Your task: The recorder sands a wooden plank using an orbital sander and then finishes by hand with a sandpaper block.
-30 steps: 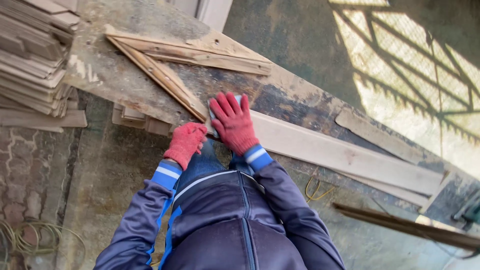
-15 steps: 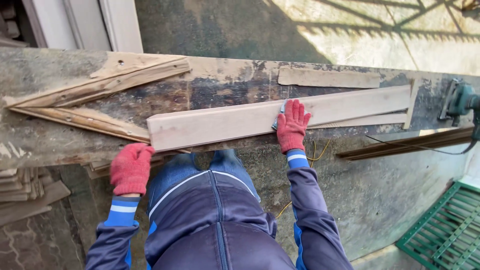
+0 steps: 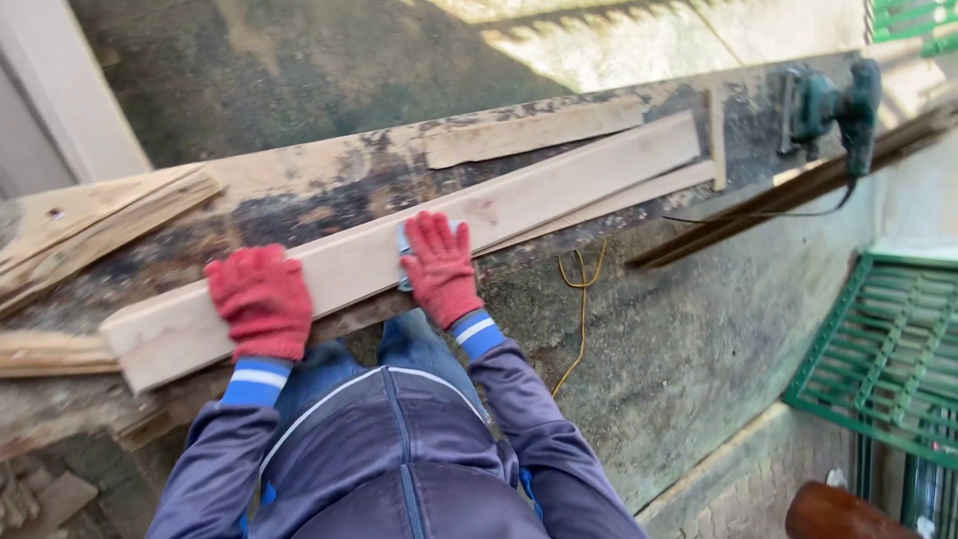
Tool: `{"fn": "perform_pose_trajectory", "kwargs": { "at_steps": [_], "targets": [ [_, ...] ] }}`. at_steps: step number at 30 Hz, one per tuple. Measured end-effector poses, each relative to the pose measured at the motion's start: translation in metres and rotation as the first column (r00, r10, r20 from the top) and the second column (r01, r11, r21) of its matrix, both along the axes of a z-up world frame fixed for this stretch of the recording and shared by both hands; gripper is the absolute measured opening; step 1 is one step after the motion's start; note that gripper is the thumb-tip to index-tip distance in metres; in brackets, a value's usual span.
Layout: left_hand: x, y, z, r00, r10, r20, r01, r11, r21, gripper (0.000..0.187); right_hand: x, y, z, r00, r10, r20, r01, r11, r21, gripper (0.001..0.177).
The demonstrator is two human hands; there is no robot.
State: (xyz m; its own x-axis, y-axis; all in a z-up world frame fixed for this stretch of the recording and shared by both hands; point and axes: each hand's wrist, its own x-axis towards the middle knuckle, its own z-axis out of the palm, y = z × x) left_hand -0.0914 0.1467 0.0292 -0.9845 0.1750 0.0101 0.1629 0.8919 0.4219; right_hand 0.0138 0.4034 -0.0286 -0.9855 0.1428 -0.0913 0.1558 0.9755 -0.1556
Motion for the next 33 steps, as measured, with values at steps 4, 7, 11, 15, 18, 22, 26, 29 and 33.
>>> {"fn": "perform_pose_trajectory", "kwargs": {
  "at_steps": [4,7,11,15,18,22,26,29,33],
  "targets": [
    [0.017,0.033,-0.006,0.997,-0.067,-0.038,0.066,0.997,-0.028,0.038,0.015,0.116,0.003,0.976,-0.209,0.063,0.2,0.972,0.126,0.065],
    [0.027,0.045,-0.015,0.994,-0.094,-0.057,0.091,0.994,-0.055,0.039,0.018,0.153,-0.002,0.926,-0.363,0.099,0.35,0.928,0.125,0.066],
    [0.031,0.047,-0.026,0.987,-0.12,-0.102,0.108,0.987,-0.117,0.041,-0.019,0.097,-0.006,0.978,-0.11,0.177,0.069,0.971,0.227,0.034],
    [0.033,0.045,-0.04,0.986,-0.126,-0.111,0.103,0.976,-0.192,0.042,-0.014,0.014,0.034,0.968,0.172,0.184,-0.179,0.984,0.02,0.071],
    [0.03,0.041,-0.043,0.981,-0.15,-0.122,0.115,0.959,-0.258,0.043,-0.002,0.075,-0.002,0.963,0.268,-0.004,-0.268,0.96,-0.086,0.067],
    [0.045,0.044,-0.044,0.98,-0.145,-0.135,0.102,0.953,-0.285,0.042,0.035,0.222,-0.037,0.985,-0.126,0.119,0.104,0.978,0.182,0.071],
    [0.023,0.077,0.044,0.959,-0.23,-0.166,0.17,0.935,-0.312,0.032,0.041,0.264,-0.017,0.899,-0.438,-0.007,0.436,0.892,0.117,0.063],
    [0.026,0.074,0.045,0.955,-0.22,-0.197,0.15,0.936,-0.317,0.036,0.054,0.249,-0.028,0.875,-0.481,0.047,0.461,0.859,0.222,0.065],
    [0.026,0.076,0.049,0.931,-0.225,-0.289,0.146,0.951,-0.271,0.032,0.058,0.238,-0.04,0.898,-0.411,-0.16,0.432,0.892,0.131,0.068]
  ]
}}
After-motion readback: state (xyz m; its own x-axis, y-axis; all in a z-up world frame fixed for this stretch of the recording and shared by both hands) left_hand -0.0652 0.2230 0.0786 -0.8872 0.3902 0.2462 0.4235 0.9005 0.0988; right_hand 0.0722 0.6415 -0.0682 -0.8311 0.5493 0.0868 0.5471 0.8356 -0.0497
